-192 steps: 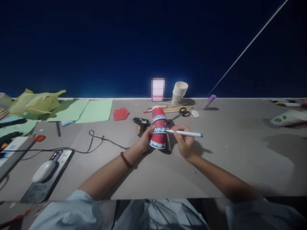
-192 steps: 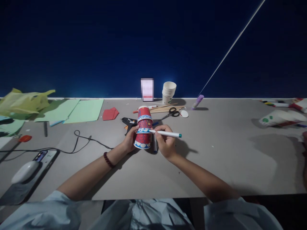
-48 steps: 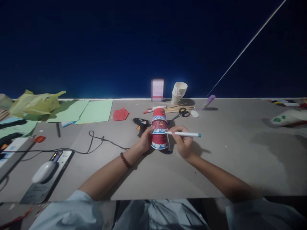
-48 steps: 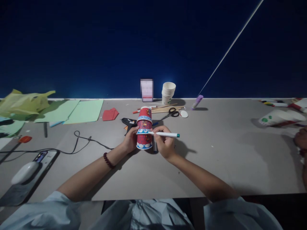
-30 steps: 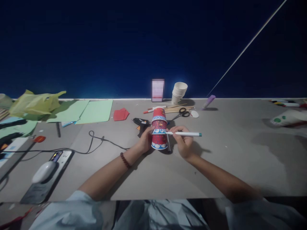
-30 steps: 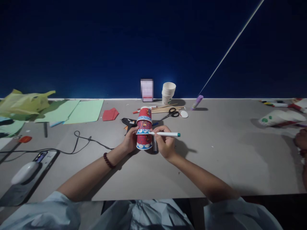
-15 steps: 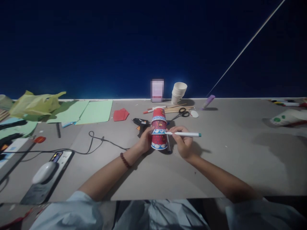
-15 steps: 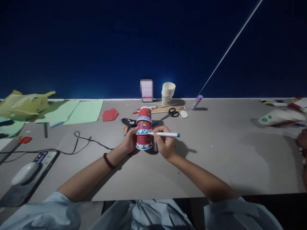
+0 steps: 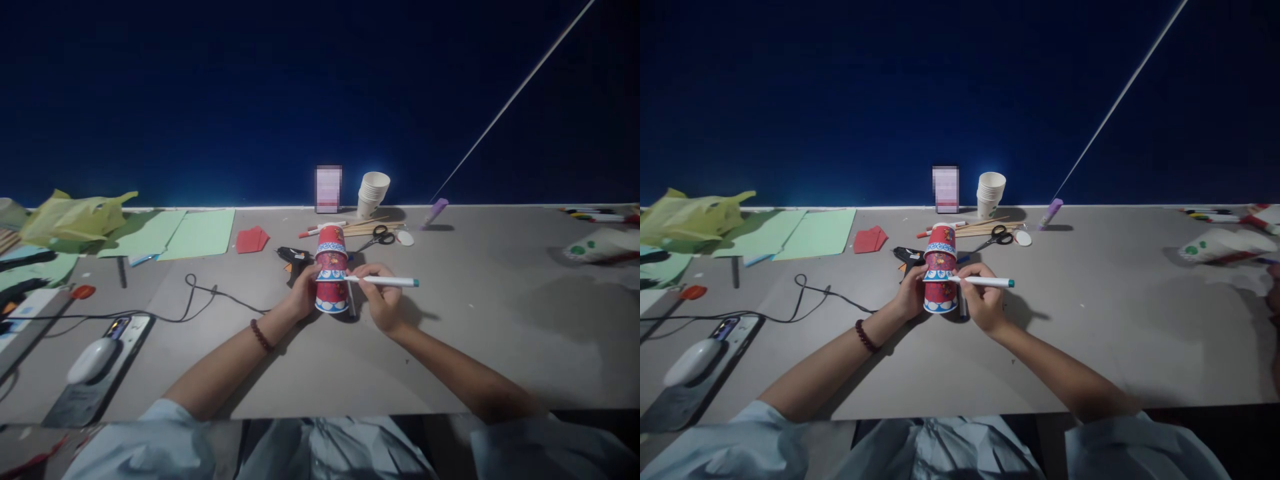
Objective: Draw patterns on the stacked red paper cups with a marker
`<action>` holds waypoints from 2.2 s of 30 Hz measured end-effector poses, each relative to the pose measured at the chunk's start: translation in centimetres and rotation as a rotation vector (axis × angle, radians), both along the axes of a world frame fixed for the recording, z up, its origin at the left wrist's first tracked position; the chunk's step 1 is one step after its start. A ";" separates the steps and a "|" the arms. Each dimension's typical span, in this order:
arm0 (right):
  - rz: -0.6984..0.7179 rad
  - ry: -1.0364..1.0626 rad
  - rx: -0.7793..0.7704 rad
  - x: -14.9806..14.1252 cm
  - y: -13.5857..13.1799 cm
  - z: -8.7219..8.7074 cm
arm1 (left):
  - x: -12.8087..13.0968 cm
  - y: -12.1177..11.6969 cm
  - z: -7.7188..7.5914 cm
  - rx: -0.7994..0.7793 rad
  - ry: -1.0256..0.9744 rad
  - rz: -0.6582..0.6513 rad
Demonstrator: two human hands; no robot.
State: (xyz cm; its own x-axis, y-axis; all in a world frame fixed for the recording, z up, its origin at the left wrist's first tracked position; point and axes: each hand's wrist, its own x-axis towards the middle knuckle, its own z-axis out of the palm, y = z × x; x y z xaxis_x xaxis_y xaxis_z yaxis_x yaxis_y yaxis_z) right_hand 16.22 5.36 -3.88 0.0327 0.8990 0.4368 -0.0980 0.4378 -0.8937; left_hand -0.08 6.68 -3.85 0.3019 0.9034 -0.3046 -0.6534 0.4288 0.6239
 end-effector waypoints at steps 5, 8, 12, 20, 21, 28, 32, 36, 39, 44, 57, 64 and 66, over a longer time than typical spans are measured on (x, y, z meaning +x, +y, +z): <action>-0.001 0.006 -0.001 0.0 0.0 0.0 | 0.0 0.0 0.1 -0.006 -0.019 0.006; 0.001 0.009 -0.006 0.0 0.0 0.1 | 0.0 -0.1 0.1 -0.025 -0.034 0.005; -0.005 -0.015 -0.005 0.0 0.0 0.0 | 0.0 -0.1 0.0 -0.026 -0.020 0.008; 0.002 0.020 -0.003 0.0 0.0 -0.1 | 0.0 -0.1 0.0 0.005 -0.021 -0.003; 0.002 0.029 -0.003 -0.1 0.0 0.0 | 0.0 -0.1 0.1 0.002 -0.030 -0.004; 0.002 0.112 -0.034 -0.4 -0.2 0.4 | 0.1 0.0 -0.2 -0.006 -0.047 0.004; -0.018 0.186 -0.123 -0.3 0.2 -0.1 | 0.1 0.1 -0.1 -0.016 -0.044 0.021; -0.029 0.197 -0.176 0.0 0.7 -0.6 | 0.0 0.1 -0.1 -0.028 -0.055 0.017; -0.041 0.133 -0.184 0.0 0.7 -0.7 | -0.1 0.1 -0.2 -0.044 -0.035 0.051; -0.020 0.064 -0.157 -0.1 0.4 -0.2 | 0.0 0.2 -0.3 -0.089 -0.023 0.078; 0.005 0.009 -0.094 -0.1 0.0 0.0 | 0.2 0.0 0.1 -0.097 -0.058 0.063; 0.013 0.005 -0.088 -0.3 -0.1 0.2 | 0.1 0.0 0.0 -0.074 -0.021 0.053; 0.003 -0.008 -0.084 -0.3 -0.1 0.3 | 0.1 0.0 0.0 -0.064 -0.013 0.047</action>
